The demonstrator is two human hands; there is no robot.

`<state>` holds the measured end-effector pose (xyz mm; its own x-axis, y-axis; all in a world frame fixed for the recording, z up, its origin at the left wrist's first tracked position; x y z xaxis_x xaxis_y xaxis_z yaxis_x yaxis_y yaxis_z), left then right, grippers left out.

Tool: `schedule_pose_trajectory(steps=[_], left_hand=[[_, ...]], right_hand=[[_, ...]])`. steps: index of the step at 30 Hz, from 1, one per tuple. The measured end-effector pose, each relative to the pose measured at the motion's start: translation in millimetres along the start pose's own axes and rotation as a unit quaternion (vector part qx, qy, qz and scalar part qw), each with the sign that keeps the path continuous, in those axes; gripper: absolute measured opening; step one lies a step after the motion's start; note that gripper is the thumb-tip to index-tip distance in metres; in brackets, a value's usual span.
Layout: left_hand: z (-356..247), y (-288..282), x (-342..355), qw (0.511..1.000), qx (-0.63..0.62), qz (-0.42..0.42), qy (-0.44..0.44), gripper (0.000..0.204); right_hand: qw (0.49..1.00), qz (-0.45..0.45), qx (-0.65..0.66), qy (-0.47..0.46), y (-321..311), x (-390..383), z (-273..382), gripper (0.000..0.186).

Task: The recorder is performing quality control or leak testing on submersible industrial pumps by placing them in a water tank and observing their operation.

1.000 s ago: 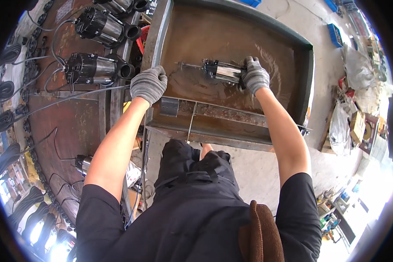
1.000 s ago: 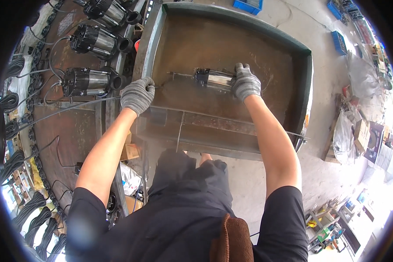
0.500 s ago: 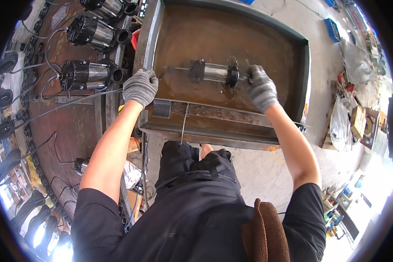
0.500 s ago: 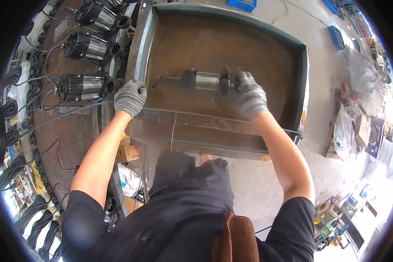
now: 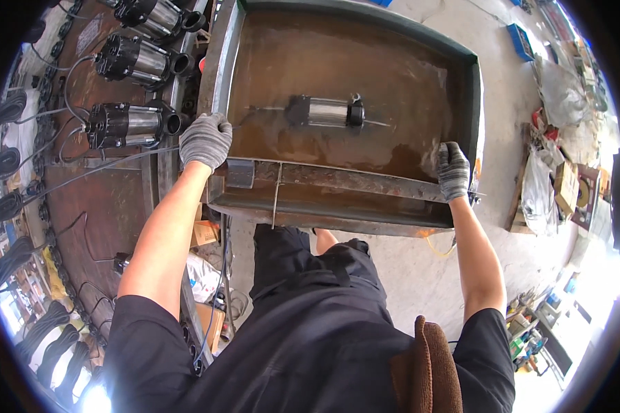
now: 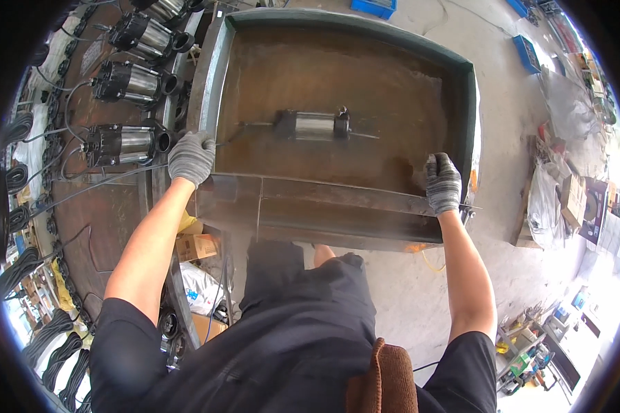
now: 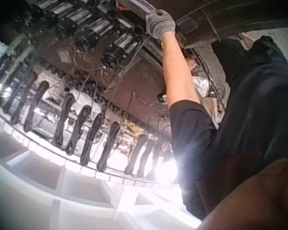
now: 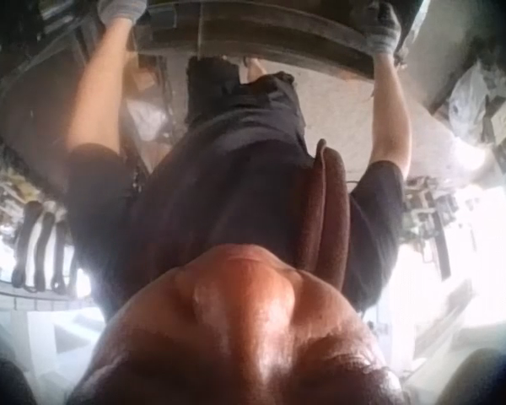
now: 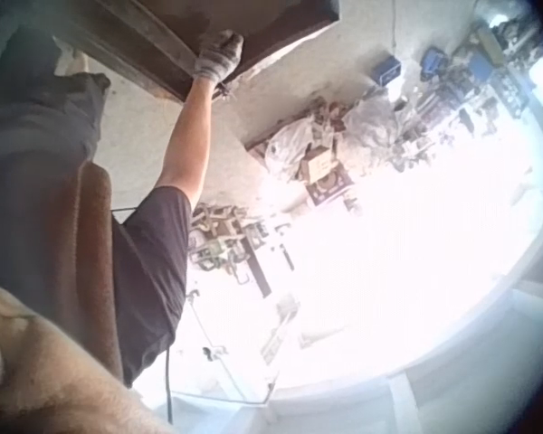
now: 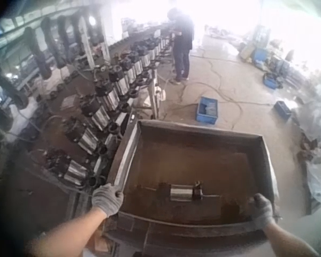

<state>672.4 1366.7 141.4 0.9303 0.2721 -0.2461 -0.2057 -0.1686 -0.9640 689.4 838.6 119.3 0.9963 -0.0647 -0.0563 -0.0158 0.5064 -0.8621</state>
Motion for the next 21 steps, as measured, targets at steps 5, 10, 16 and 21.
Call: schedule_pose_trajectory(steps=[5,10,16,21], left_hand=[[7.7,4.8,2.0,1.000,0.005,-0.018,-0.005,0.030],[-0.2,0.7,3.4,1.000,0.019,-0.001,-0.003,0.029],[-0.5,0.1,1.0,1.000,0.002,-0.018,-0.006,0.025],[4.4,5.9,3.3,1.000,0.011,-0.023,-0.002,0.026]], right_hand=[[0.999,-0.013,-0.033,0.019,1.0,3.2,6.2,0.023],[0.998,0.015,-0.024,0.052,4.3,5.5,-8.5,0.025],[0.998,0.008,-0.045,0.045,-3.8,4.1,7.8,0.026],[0.997,0.012,-0.061,0.037,-1.9,6.0,4.1,0.026]])
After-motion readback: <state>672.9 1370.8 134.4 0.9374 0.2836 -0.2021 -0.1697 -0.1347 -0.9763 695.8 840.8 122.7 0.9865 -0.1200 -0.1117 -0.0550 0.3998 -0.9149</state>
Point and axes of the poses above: each hand's wrist, its own x-axis towards the middle knuckle, its own y-axis out of the palm, z = x × y, the point moved 2 cm from there along x, towards the middle knuckle, and after that the axes turned 1 degree about -y, right-handed, at the moved point
